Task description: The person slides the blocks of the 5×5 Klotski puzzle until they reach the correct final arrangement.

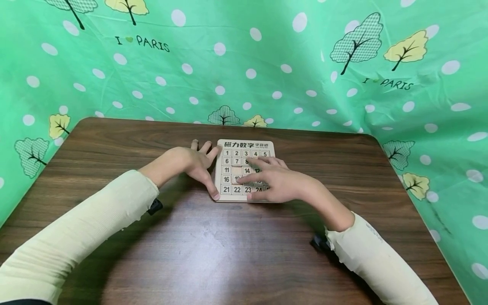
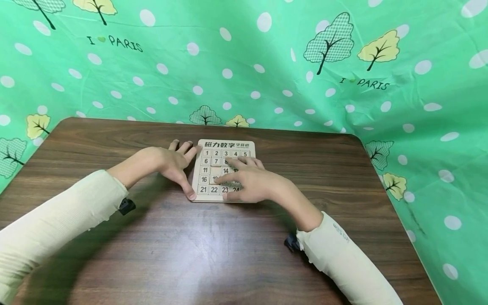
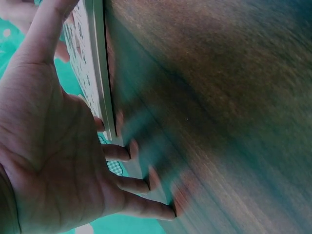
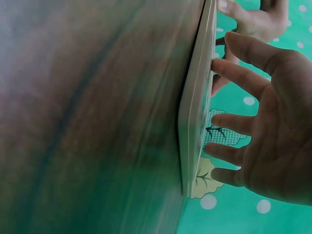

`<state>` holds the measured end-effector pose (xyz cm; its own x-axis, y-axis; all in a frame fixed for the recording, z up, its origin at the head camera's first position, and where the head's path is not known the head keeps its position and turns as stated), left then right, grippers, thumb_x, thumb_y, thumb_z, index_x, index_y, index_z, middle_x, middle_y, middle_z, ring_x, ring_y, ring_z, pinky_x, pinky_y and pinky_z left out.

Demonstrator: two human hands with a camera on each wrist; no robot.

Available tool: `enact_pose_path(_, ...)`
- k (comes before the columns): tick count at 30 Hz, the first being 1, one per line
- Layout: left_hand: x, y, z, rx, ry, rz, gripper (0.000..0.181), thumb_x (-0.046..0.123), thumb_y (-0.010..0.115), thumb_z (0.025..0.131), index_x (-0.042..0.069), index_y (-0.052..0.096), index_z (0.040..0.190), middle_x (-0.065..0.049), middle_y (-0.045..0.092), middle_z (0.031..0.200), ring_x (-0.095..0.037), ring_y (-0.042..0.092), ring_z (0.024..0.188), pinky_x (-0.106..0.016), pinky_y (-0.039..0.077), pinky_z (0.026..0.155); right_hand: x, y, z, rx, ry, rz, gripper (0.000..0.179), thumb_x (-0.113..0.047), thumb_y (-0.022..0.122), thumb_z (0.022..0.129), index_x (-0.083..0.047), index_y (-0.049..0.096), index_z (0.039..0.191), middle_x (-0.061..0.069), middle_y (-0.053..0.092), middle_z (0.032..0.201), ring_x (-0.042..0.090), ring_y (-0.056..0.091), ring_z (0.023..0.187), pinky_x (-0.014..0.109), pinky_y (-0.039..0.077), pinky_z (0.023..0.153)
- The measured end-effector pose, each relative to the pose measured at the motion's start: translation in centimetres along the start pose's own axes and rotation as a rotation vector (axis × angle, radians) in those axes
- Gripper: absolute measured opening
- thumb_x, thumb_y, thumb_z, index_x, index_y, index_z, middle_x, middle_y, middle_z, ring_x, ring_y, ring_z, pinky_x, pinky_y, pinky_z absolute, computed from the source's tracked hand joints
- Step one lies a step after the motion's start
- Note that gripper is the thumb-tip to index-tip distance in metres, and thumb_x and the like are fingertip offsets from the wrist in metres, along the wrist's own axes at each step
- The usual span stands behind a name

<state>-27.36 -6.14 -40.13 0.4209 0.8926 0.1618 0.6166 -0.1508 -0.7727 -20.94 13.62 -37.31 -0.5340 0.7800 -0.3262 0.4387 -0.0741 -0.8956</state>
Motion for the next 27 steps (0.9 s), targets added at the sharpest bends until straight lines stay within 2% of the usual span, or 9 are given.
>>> enact_pose_path(7,0.0,0.0,-0.1,-0.003,-0.003,-0.003,0.167,0.089,0.088,0.070,0.021,-0.015,0.182,-0.023,-0.011,0.190,-0.063,-0.012,0.171,-0.085,0.010,0.134,-0.2,-0.5,-0.7,0.052,-0.034,-0.019,0.054,-0.052,0.074,0.106,-0.039,0.068,0.157,0.014,0.022,0.190,0.051,0.020,0.174,0.082,0.012,0.135)
enact_pose_path(11,0.0,0.0,-0.1,-0.007,-0.005,-0.006,0.168,0.090,0.088,0.069,0.021,-0.016,0.182,-0.023,-0.012,0.190,-0.062,-0.013,0.171,-0.085,0.009,0.134,1.0,-1.3,-1.0,0.087,0.010,-0.034,0.054,-0.052,0.075,0.105,-0.035,0.069,0.157,0.015,0.023,0.190,0.053,0.021,0.173,0.082,0.012,0.135)
enact_pose_path(16,0.0,-0.1,0.0,-0.005,-0.007,-0.006,0.168,0.089,0.088,0.069,0.022,-0.016,0.182,-0.022,-0.012,0.190,-0.062,-0.013,0.172,-0.084,0.010,0.135,2.3,-1.3,-0.7,0.065,0.058,-0.032,0.053,-0.052,0.072,0.107,-0.037,0.068,0.157,0.016,0.023,0.190,0.055,0.020,0.172,0.083,0.012,0.135)
enact_pose_path(27,-0.1,0.1,0.1,-0.003,0.000,0.001,0.167,0.088,0.088,0.070,0.018,-0.014,0.182,-0.025,-0.010,0.190,-0.064,-0.012,0.171,-0.084,0.009,0.135,0.7,-0.7,0.9,0.038,0.033,-0.035,0.058,-0.052,0.073,0.107,-0.039,0.063,0.162,0.013,0.020,0.191,0.051,0.017,0.175,0.079,0.011,0.138)
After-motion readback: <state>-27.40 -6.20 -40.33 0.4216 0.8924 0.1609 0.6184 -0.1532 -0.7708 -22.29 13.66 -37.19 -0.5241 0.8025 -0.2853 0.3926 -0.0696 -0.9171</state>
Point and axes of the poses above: each hand's wrist, its own z-axis towards the middle knuckle, its own y-axis out of the palm, x = y × z, the point moved 8 cm from there along z, towards the middle knuckle
